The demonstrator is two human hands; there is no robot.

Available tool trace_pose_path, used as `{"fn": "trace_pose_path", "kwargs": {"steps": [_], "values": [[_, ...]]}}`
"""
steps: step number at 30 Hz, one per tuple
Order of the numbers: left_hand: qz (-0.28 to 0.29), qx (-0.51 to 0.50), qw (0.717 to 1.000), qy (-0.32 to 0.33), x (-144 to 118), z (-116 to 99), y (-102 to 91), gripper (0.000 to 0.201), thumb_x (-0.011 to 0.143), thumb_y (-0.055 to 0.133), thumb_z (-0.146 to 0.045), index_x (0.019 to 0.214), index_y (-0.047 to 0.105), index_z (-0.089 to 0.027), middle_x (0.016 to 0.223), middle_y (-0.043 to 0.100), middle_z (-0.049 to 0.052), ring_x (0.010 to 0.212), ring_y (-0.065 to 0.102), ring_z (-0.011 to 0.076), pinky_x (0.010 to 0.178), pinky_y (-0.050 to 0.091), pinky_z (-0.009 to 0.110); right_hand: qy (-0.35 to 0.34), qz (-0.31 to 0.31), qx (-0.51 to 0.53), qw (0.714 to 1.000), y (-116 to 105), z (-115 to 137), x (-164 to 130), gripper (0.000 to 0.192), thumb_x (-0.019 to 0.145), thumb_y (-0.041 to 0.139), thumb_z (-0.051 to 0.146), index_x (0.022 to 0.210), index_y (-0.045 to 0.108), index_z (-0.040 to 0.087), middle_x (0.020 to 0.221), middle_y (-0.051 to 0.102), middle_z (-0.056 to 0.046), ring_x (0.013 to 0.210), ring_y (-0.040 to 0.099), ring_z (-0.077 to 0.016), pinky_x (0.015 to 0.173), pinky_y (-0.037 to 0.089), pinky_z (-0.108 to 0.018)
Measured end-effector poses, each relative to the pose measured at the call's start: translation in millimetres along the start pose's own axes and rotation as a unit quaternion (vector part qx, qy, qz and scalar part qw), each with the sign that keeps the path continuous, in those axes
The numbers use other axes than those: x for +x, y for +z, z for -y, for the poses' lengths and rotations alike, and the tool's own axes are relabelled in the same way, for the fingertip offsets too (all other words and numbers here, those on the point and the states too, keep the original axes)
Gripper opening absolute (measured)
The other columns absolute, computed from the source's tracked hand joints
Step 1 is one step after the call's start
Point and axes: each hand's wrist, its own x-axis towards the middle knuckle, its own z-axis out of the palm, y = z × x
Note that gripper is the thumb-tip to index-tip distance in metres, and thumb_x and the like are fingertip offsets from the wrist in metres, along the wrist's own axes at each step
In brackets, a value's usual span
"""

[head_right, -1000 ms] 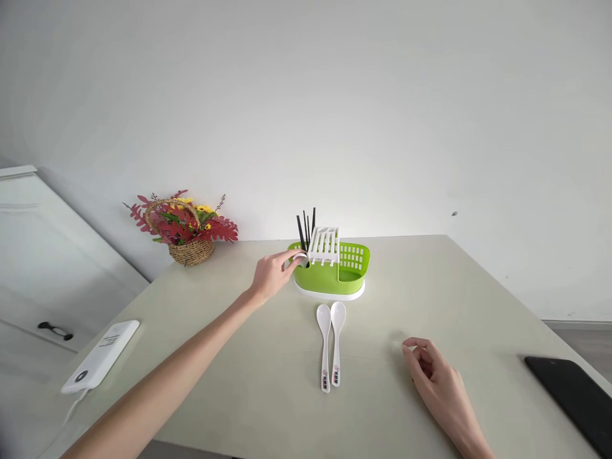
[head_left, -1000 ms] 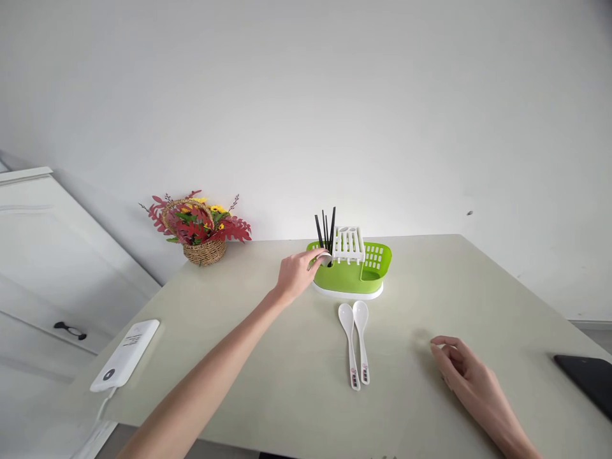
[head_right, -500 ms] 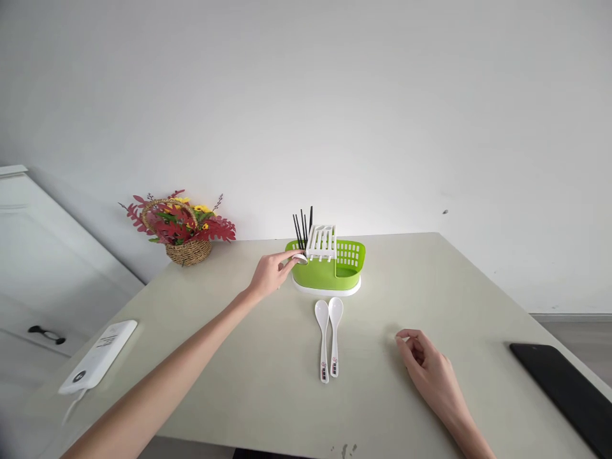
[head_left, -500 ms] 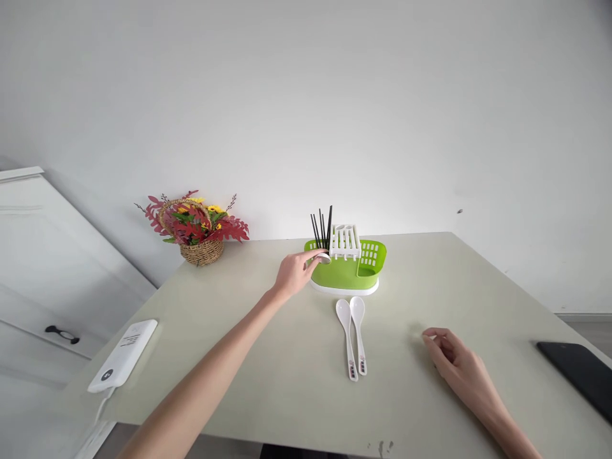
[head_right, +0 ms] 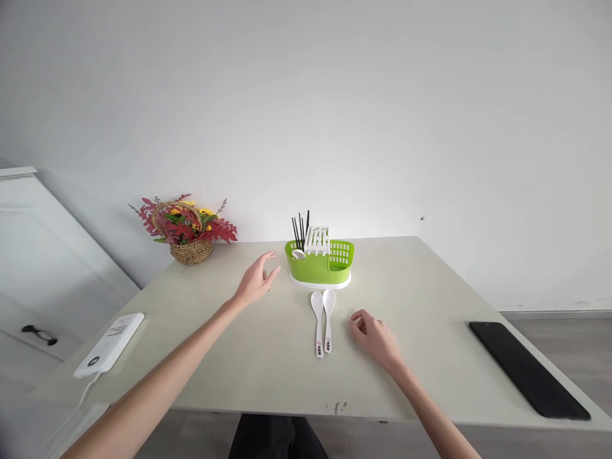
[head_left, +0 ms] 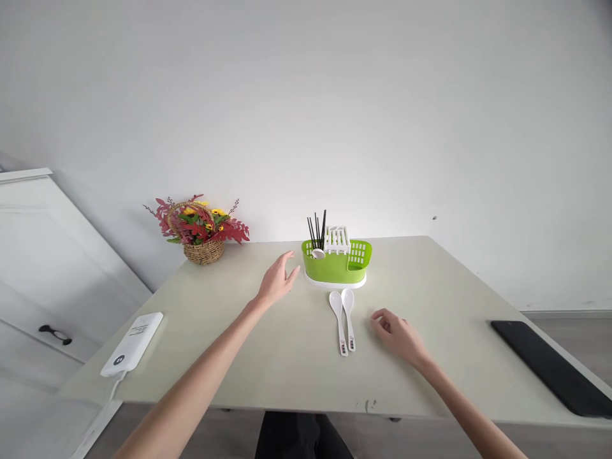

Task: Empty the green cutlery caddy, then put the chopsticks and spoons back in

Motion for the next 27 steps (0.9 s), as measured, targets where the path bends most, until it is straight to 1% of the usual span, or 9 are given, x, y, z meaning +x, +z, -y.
{"fn": "trace_pose_path", "kwargs": {"steps": [2, 6, 10, 13, 16, 20, 22, 25, 27], "values": [[-0.012, 0.010, 1.000, -0.010, -20, 6, -1.3, 0.041, 0.101, 0.051, -0.038, 0.140, 0.051, -0.024, 0.137, 0.066, 0.008, 0.054, 0.058, 0.0097, 0.082, 0.056, 0.035, 0.002, 0.019, -0.019, 1.000, 9, 19, 3, 0.034, 0.096, 0.043, 0.053, 0.094, 0.064, 0.027, 0.085, 0.075, 0.000, 0.078, 0.067, -0.0185, 0.065, 0.041, -0.027], [0.014, 0.003, 0.999, -0.031, -57, 9, -3.1, 0.032, 0.100, 0.049, -0.036, 0.129, 0.056, -0.024, 0.124, 0.070, 0.005, 0.055, 0.059, 0.0103, 0.078, 0.055, 0.033, 0.025, 0.035, -0.072, 0.996, 21, 53, 6, 0.038, 0.096, 0.047, 0.055, 0.091, 0.065, 0.022, 0.095, 0.076, -0.009, 0.086, 0.071, -0.0243, 0.067, 0.042, -0.030], [0.041, -0.018, 0.998, -0.048, -80, 5, -1.0, 0.023, 0.100, 0.047, -0.035, 0.111, 0.065, -0.024, 0.115, 0.074, 0.003, 0.056, 0.058, 0.0111, 0.070, 0.054, 0.030, 0.047, 0.038, -0.124, 0.990, 24, 70, 6, 0.022, 0.093, 0.053, 0.034, 0.091, 0.066, 0.016, 0.097, 0.075, -0.017, 0.090, 0.072, -0.0300, 0.072, 0.043, -0.033], [0.065, -0.039, 0.995, -0.068, -87, -2, 3.8, 0.025, 0.101, 0.046, -0.037, 0.106, 0.067, -0.024, 0.101, 0.076, 0.002, 0.059, 0.061, 0.0130, 0.066, 0.052, 0.028, 0.052, 0.038, -0.136, 0.989, 16, 73, 2, 0.022, 0.094, 0.048, 0.025, 0.080, 0.063, 0.017, 0.093, 0.074, -0.017, 0.085, 0.072, -0.0283, 0.069, 0.041, -0.032], [0.111, -0.074, 0.988, -0.074, -87, -17, 7.2, 0.027, 0.101, 0.048, -0.040, 0.112, 0.066, -0.024, 0.098, 0.076, 0.002, 0.061, 0.065, 0.0137, 0.067, 0.054, 0.028, 0.048, 0.031, -0.124, 0.991, 1, 76, -9, 0.030, 0.099, 0.039, 0.027, 0.077, 0.058, 0.021, 0.081, 0.072, -0.011, 0.072, 0.069, -0.0233, 0.062, 0.038, -0.029], [0.137, -0.152, 0.978, -0.049, -74, -49, 1.4, 0.045, 0.100, 0.053, -0.049, 0.138, 0.051, -0.025, 0.132, 0.068, 0.008, 0.067, 0.071, 0.0124, 0.071, 0.057, 0.030, -0.019, 0.037, -0.077, 0.996, -22, 94, -32, 0.035, 0.104, 0.032, 0.041, 0.079, 0.050, 0.025, 0.068, 0.064, 0.000, 0.058, 0.059, -0.0159, 0.057, 0.036, -0.026], [0.143, -0.200, 0.969, -0.041, -64, -67, -6.7, 0.052, 0.101, 0.051, -0.053, 0.146, 0.044, -0.027, 0.137, 0.065, 0.011, 0.070, 0.073, 0.0133, 0.065, 0.056, 0.028, -0.078, 0.052, -0.024, 0.995, -31, 107, -43, 0.038, 0.103, 0.033, 0.049, 0.077, 0.046, 0.025, 0.063, 0.058, 0.003, 0.054, 0.053, -0.0134, 0.055, 0.036, -0.024], [0.189, -0.252, 0.948, -0.032, -52, -87, -21.6, 0.046, 0.103, 0.048, -0.056, 0.136, 0.055, -0.024, 0.103, 0.075, 0.007, 0.071, 0.073, 0.0161, 0.053, 0.051, 0.024, -0.135, 0.099, 0.099, 0.981, -40, 124, -53, 0.042, 0.101, 0.038, 0.057, 0.073, 0.042, 0.026, 0.057, 0.046, 0.006, 0.049, 0.044, -0.0118, 0.051, 0.034, -0.024], [0.213, -0.274, 0.938, -0.030, -48, -93, -31.6, 0.041, 0.104, 0.048, -0.055, 0.122, 0.062, -0.022, 0.079, 0.071, 0.002, 0.068, 0.072, 0.0166, 0.051, 0.048, 0.022, -0.145, 0.129, 0.158, 0.968, -42, 130, -54, 0.045, 0.100, 0.041, 0.062, 0.073, 0.043, 0.026, 0.057, 0.041, 0.007, 0.048, 0.041, -0.0112, 0.050, 0.033, -0.024]]}}
